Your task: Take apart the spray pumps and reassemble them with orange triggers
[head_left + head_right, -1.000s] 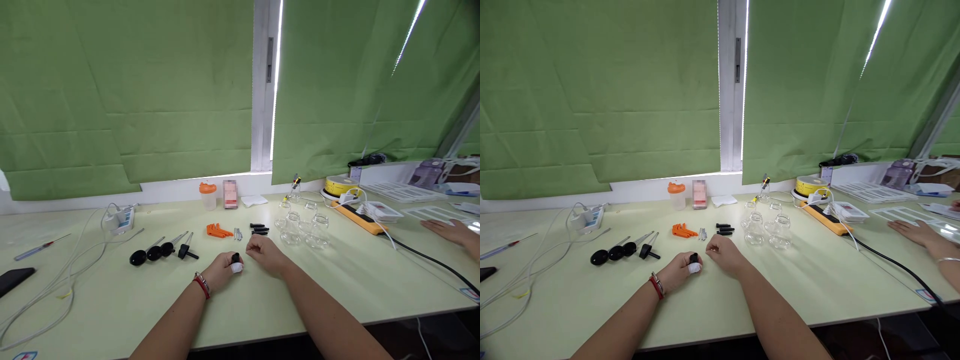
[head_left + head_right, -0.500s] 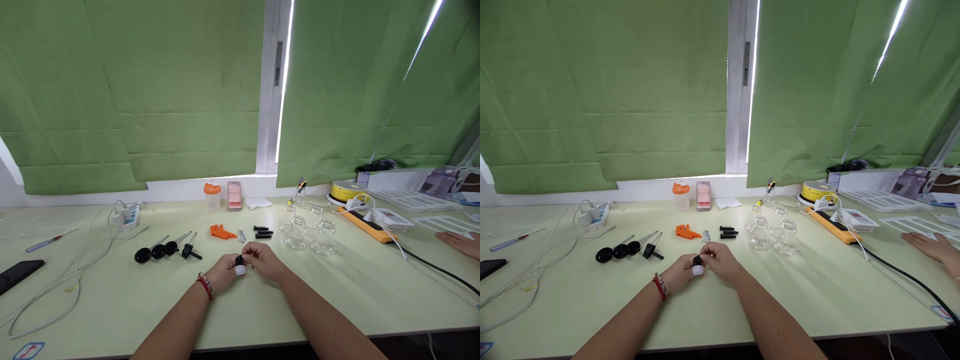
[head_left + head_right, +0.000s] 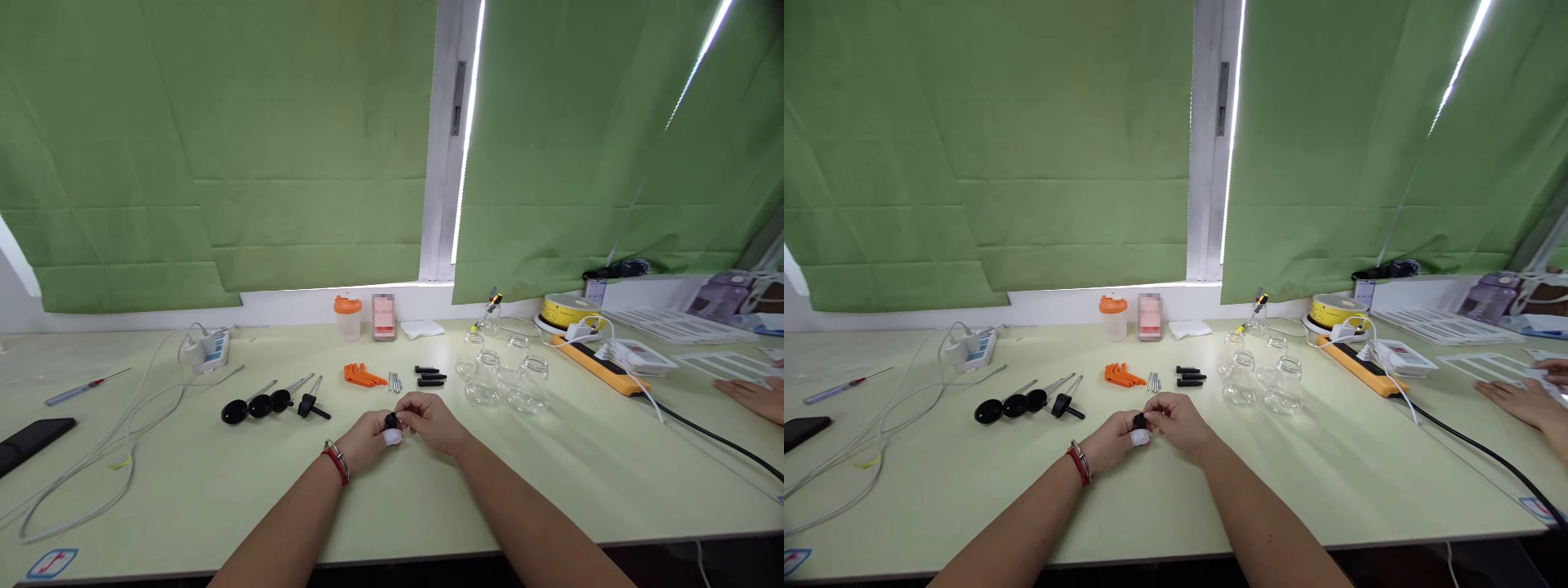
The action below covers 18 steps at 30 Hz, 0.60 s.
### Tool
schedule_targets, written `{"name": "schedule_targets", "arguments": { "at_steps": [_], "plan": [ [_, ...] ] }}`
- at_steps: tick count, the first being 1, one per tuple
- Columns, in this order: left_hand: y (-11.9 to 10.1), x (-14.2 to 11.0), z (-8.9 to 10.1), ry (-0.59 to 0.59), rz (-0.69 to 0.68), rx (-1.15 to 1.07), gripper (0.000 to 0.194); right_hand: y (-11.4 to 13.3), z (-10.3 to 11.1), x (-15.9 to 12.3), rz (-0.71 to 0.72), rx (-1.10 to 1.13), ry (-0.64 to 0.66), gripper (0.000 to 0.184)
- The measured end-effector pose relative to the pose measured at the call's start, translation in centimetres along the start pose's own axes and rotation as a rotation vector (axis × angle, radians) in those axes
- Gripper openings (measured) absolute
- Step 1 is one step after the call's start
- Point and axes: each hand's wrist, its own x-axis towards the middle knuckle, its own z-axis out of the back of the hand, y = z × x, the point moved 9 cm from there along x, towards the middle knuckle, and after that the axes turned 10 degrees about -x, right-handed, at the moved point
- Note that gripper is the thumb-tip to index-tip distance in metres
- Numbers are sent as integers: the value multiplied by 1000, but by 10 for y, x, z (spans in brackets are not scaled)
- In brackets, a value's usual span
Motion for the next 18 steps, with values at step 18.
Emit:
{"name": "schedule_targets", "arguments": {
  "at_steps": [18],
  "plan": [
    [1,0,2,-12,20,26,15,-6,0,1,-23,65,-12,15]
  ]
}}
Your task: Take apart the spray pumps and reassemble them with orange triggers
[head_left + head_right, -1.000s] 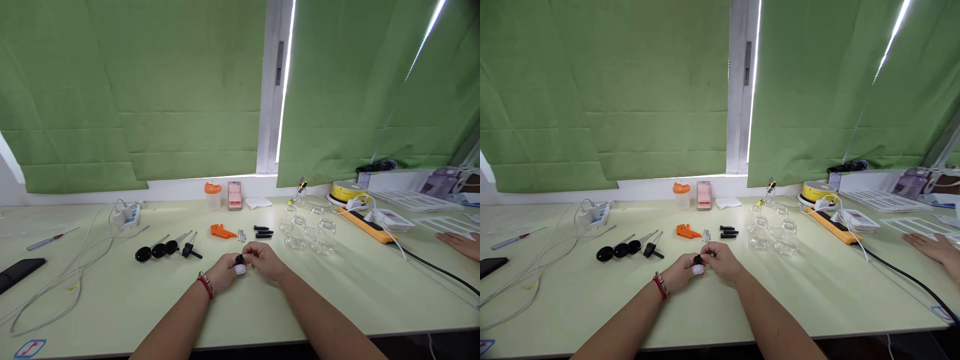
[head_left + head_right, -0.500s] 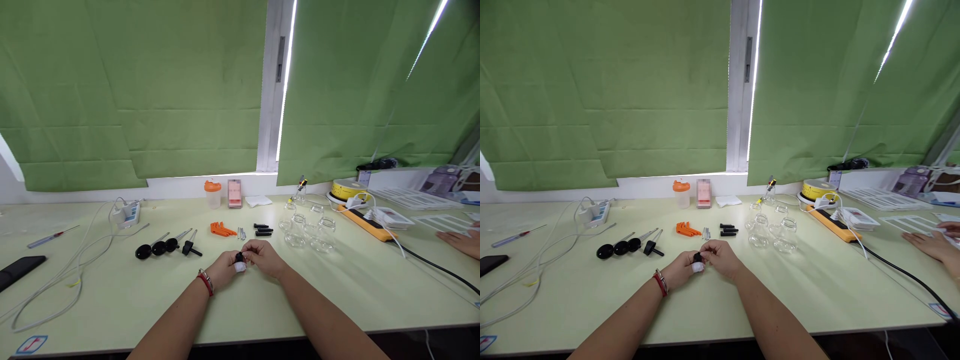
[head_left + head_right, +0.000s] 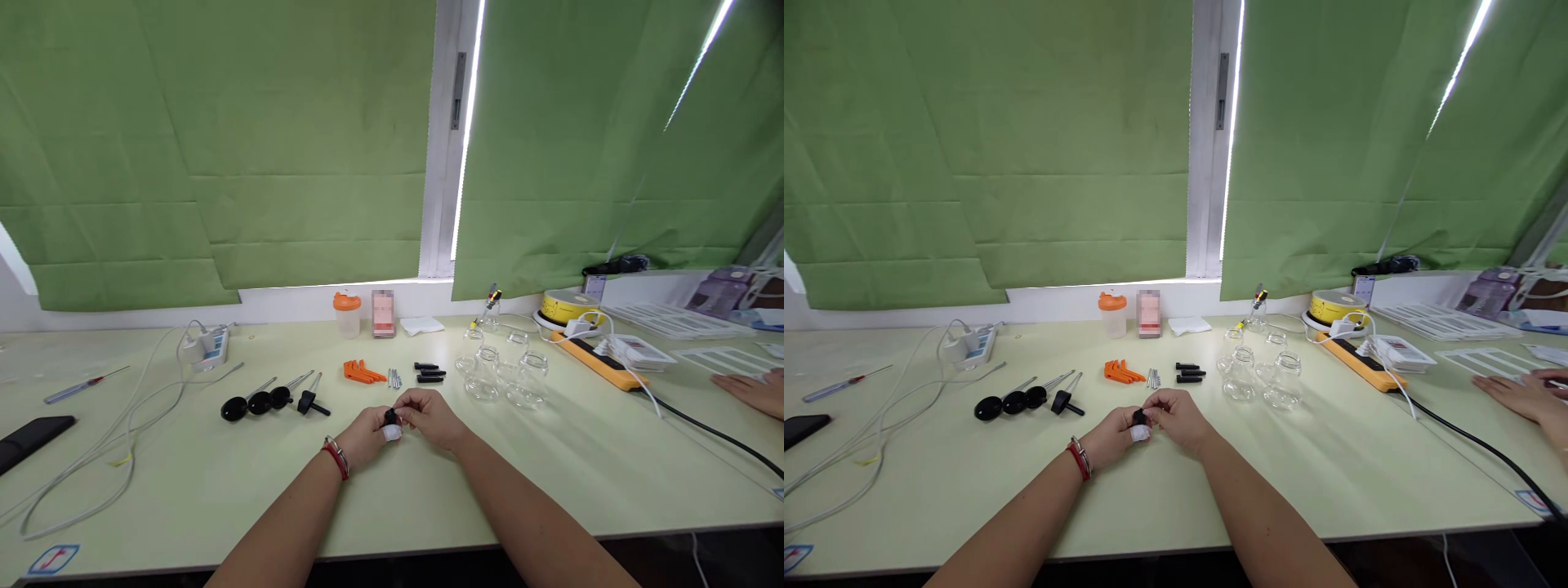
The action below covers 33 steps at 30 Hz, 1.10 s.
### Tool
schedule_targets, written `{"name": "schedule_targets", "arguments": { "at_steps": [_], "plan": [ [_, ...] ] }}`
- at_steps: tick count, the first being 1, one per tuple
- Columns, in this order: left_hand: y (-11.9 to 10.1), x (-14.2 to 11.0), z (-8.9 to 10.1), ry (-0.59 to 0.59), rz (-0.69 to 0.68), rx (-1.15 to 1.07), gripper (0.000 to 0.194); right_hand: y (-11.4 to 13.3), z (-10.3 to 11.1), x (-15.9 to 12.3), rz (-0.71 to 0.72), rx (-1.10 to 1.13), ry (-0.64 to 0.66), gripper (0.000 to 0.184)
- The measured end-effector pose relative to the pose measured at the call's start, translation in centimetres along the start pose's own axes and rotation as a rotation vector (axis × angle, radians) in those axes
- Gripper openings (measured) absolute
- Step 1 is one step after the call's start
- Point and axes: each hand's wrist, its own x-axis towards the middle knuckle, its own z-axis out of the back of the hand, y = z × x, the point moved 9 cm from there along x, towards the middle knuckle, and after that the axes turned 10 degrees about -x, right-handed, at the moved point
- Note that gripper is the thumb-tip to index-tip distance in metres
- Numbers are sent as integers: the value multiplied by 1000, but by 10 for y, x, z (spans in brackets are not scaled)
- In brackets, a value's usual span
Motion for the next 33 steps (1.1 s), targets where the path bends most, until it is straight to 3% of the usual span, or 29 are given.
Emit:
{"name": "schedule_targets", "arguments": {
  "at_steps": [17,20,26,29,33],
  "plan": [
    [1,0,0,-2,1,-4,14,-2,-1,1,-7,-16,3,15],
    [0,-1,1,-12,10,10,13,-5,9,4,-16,-57,-54,17],
    [-1,-3,3,-35,62,35,15,-28,63,3,-175,-433,-345,17],
    [1,-4,4,-43,84,45,18,-38,68,-1,-298,-685,-290,19],
    [3,-4,6,-58,87,59,20,-40,59,-5,-380,-918,-175,32]
  ]
}}
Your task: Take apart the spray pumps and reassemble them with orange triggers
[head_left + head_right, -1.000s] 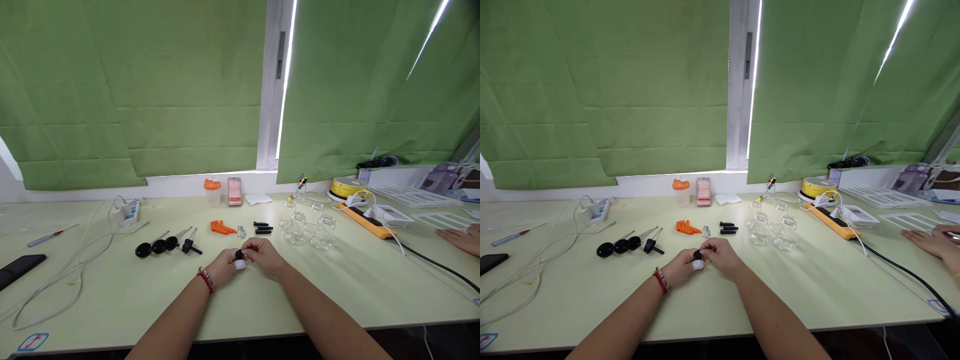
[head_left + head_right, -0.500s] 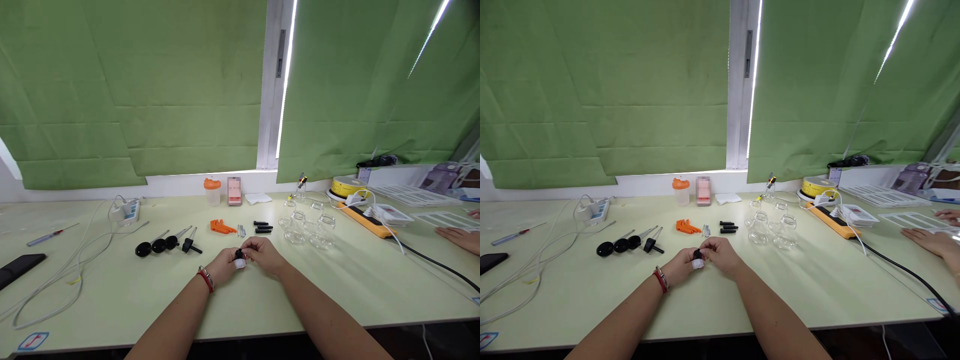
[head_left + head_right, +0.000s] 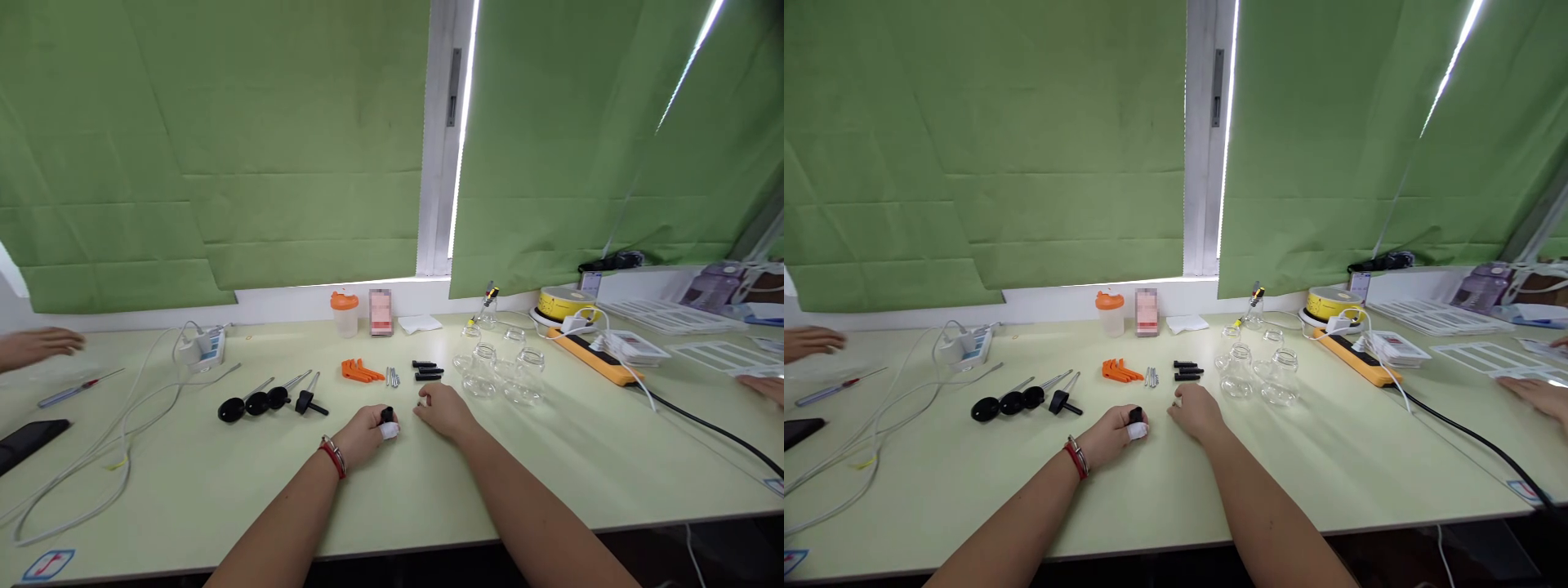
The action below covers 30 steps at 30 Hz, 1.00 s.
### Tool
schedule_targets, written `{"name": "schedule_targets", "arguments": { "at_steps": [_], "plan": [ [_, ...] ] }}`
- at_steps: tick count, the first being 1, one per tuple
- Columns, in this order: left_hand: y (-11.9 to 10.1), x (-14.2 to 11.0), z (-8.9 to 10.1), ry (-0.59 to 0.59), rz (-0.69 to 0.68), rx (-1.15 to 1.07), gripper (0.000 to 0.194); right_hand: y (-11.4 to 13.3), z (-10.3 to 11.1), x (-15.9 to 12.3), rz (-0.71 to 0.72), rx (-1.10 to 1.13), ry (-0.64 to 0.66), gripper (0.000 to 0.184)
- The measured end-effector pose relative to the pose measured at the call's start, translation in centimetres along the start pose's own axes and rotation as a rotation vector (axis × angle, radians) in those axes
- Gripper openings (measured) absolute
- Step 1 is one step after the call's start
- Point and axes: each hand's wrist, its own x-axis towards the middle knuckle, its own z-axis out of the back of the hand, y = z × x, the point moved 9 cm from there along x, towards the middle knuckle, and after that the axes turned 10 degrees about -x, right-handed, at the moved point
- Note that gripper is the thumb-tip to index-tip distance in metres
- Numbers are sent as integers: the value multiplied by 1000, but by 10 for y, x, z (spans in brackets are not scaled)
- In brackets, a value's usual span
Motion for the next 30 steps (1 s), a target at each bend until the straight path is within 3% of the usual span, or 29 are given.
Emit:
{"name": "schedule_targets", "arguments": {
  "at_steps": [7,14,19,30],
  "plan": [
    [-1,1,-1,22,-22,6,17,27,-3,-8,188,-2,-1,27],
    [-4,2,-4,61,-46,-21,16,57,24,-20,427,451,-193,21],
    [-5,2,-5,63,-56,-17,17,66,29,-25,482,673,-236,20],
    [-5,2,-5,73,-78,-23,14,78,36,-36,554,670,-220,18]
  ]
}}
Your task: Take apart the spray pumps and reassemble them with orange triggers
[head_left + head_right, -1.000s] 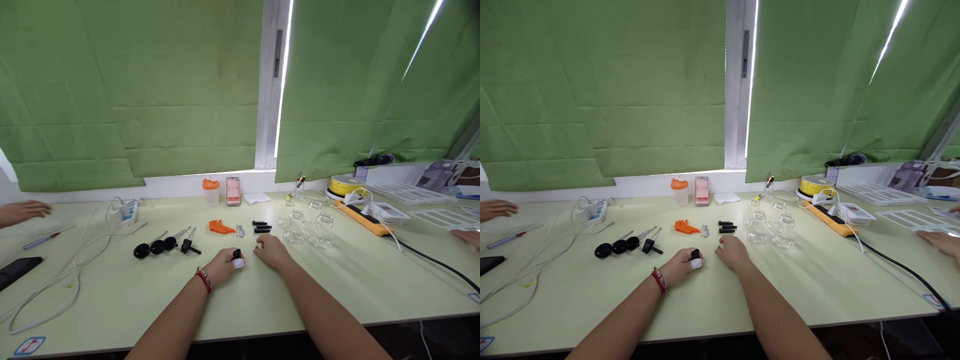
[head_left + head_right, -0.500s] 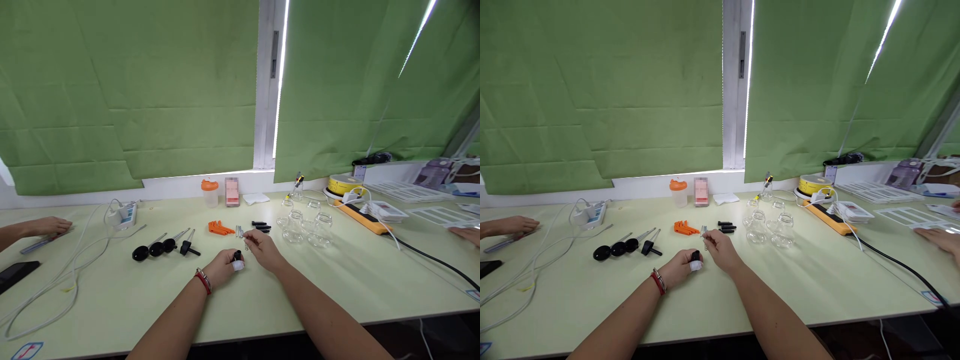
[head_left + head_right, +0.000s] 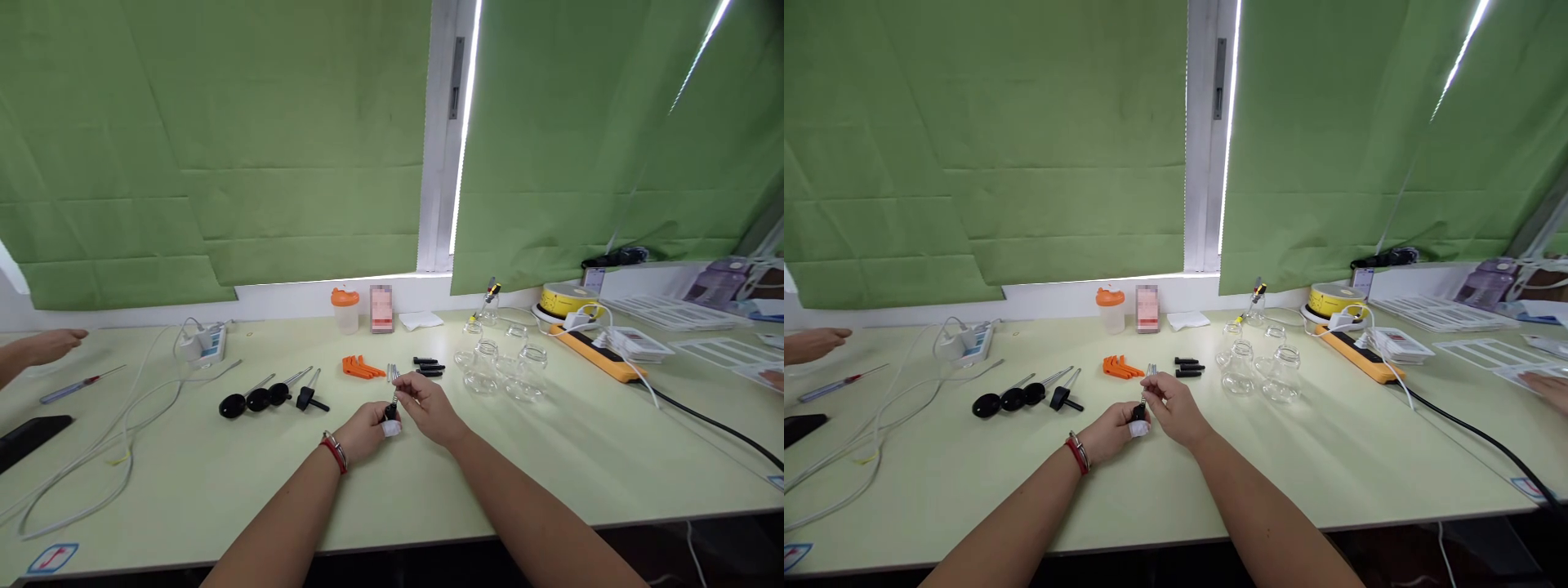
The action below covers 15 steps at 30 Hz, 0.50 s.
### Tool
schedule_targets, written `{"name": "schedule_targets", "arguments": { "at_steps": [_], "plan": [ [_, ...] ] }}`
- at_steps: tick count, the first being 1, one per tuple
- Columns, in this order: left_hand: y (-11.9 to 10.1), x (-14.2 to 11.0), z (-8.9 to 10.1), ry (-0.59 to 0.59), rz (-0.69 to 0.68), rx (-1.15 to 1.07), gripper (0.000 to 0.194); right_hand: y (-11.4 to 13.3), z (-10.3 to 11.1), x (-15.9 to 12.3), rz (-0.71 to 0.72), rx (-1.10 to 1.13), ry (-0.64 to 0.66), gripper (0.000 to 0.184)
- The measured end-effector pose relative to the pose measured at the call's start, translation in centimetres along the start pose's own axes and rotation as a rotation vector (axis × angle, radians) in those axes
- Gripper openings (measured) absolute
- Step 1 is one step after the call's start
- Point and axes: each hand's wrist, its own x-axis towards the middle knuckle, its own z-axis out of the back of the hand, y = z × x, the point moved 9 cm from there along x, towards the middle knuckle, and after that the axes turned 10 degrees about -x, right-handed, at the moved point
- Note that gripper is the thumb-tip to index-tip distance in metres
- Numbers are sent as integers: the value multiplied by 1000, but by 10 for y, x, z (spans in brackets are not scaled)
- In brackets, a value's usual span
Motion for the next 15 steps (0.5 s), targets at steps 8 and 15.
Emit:
{"name": "schedule_targets", "arguments": {
  "at_steps": [8,15],
  "plan": [
    [0,2,-2,20,-39,-24,13,-3,-11,-2,-33,0,83,7],
    [-1,2,-1,20,-39,-54,19,5,-14,-2,69,-169,153,7]
  ]
}}
